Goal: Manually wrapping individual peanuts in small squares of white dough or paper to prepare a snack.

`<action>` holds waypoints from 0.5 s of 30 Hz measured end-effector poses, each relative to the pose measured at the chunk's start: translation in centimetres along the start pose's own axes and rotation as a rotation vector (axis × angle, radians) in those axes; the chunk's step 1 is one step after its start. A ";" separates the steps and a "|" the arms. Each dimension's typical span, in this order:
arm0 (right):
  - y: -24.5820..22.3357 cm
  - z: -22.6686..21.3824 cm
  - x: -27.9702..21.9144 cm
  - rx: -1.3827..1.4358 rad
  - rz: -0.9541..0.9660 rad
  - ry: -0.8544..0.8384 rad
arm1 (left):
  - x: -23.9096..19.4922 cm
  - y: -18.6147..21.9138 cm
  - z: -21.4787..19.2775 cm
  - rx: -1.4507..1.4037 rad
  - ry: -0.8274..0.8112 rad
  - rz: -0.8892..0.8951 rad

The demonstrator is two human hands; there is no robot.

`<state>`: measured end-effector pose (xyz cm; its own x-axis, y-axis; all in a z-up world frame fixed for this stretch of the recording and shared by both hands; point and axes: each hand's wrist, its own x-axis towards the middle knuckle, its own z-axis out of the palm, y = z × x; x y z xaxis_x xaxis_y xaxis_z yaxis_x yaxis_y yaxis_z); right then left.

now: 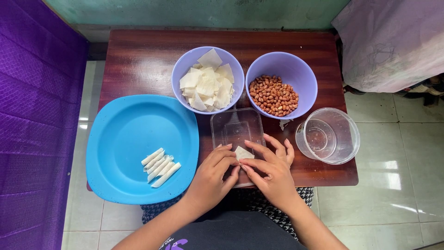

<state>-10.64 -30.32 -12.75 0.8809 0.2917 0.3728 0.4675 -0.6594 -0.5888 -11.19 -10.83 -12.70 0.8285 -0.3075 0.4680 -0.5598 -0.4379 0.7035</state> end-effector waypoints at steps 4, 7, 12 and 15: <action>0.0 -0.2 0.1 0.016 0.012 -0.027 | -0.1 -0.2 0.1 0.002 0.029 0.013; 0.1 -0.2 0.1 0.006 0.005 -0.042 | 0.0 -0.2 0.1 -0.019 0.046 0.018; 0.0 -0.3 0.1 0.013 0.013 -0.056 | 0.0 -0.1 0.1 -0.008 0.053 0.025; -0.1 -0.3 0.2 0.015 0.020 -0.058 | -0.1 -0.2 0.2 -0.006 0.053 0.020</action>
<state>-10.54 -30.41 -12.43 0.8926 0.3190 0.3187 0.4507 -0.6552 -0.6062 -11.14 -10.86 -12.95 0.8165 -0.2711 0.5097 -0.5766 -0.4271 0.6965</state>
